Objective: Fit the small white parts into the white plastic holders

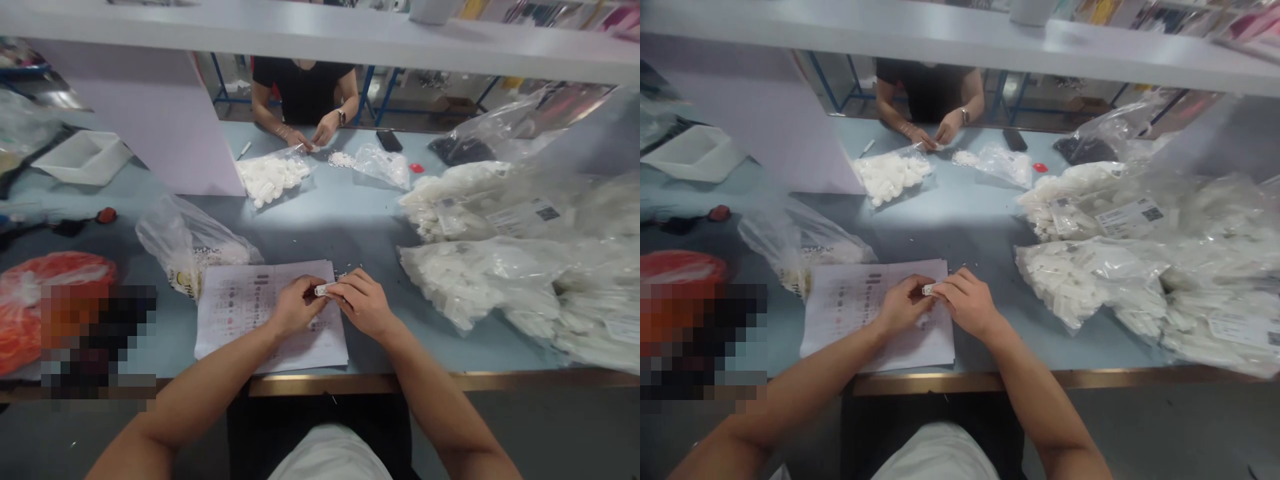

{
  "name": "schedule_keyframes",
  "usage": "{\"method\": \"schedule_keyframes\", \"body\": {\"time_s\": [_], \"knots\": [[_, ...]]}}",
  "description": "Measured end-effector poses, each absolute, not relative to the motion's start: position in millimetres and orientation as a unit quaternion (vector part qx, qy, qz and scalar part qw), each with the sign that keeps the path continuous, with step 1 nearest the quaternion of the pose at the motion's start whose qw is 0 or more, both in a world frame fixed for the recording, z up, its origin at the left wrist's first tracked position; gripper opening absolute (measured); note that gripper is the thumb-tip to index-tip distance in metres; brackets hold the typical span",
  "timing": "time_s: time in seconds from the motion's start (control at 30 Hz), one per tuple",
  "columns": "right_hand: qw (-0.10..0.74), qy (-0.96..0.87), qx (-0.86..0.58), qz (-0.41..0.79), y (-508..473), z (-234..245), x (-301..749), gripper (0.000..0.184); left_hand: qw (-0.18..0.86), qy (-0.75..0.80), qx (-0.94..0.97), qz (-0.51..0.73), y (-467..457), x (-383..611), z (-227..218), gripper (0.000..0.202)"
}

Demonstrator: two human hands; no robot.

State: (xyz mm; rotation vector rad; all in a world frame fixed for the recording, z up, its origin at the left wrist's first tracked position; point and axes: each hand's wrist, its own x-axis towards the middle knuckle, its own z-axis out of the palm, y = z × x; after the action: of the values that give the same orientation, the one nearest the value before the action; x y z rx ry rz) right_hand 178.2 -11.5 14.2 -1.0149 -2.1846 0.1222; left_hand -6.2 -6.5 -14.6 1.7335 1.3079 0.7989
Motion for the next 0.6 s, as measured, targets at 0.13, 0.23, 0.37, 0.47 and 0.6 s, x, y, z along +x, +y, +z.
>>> {"method": "schedule_keyframes", "body": {"time_s": [0.13, 0.23, 0.37, 0.47, 0.6], "knots": [[0.319, -0.853, -0.409, 0.053, -13.4, 15.8, 177.6, 0.016, 0.372, 0.527, 0.703, 0.3, -6.8, -5.9, -8.8, 0.024], [0.298, -0.857, -0.416, 0.065, -14.3, 13.8, 178.5, 0.018, 0.361, 0.533, 0.706, 0.294, -7.1, -4.9, -6.3, 0.024], [0.29, -0.858, -0.416, 0.083, -13.0, 12.4, 179.7, 0.02, 0.354, 0.541, 0.71, 0.281, -7.7, -3.5, -6.2, 0.023], [0.292, -0.86, -0.401, 0.118, -10.1, 14.3, 180.6, 0.021, 0.353, 0.545, 0.711, 0.271, -7.9, -3.4, -6.8, 0.022], [0.293, -0.856, -0.389, 0.174, -6.8, 16.9, 182.1, 0.019, 0.355, 0.542, 0.716, 0.26, -7.9, -4.1, -8.6, 0.023]]}}
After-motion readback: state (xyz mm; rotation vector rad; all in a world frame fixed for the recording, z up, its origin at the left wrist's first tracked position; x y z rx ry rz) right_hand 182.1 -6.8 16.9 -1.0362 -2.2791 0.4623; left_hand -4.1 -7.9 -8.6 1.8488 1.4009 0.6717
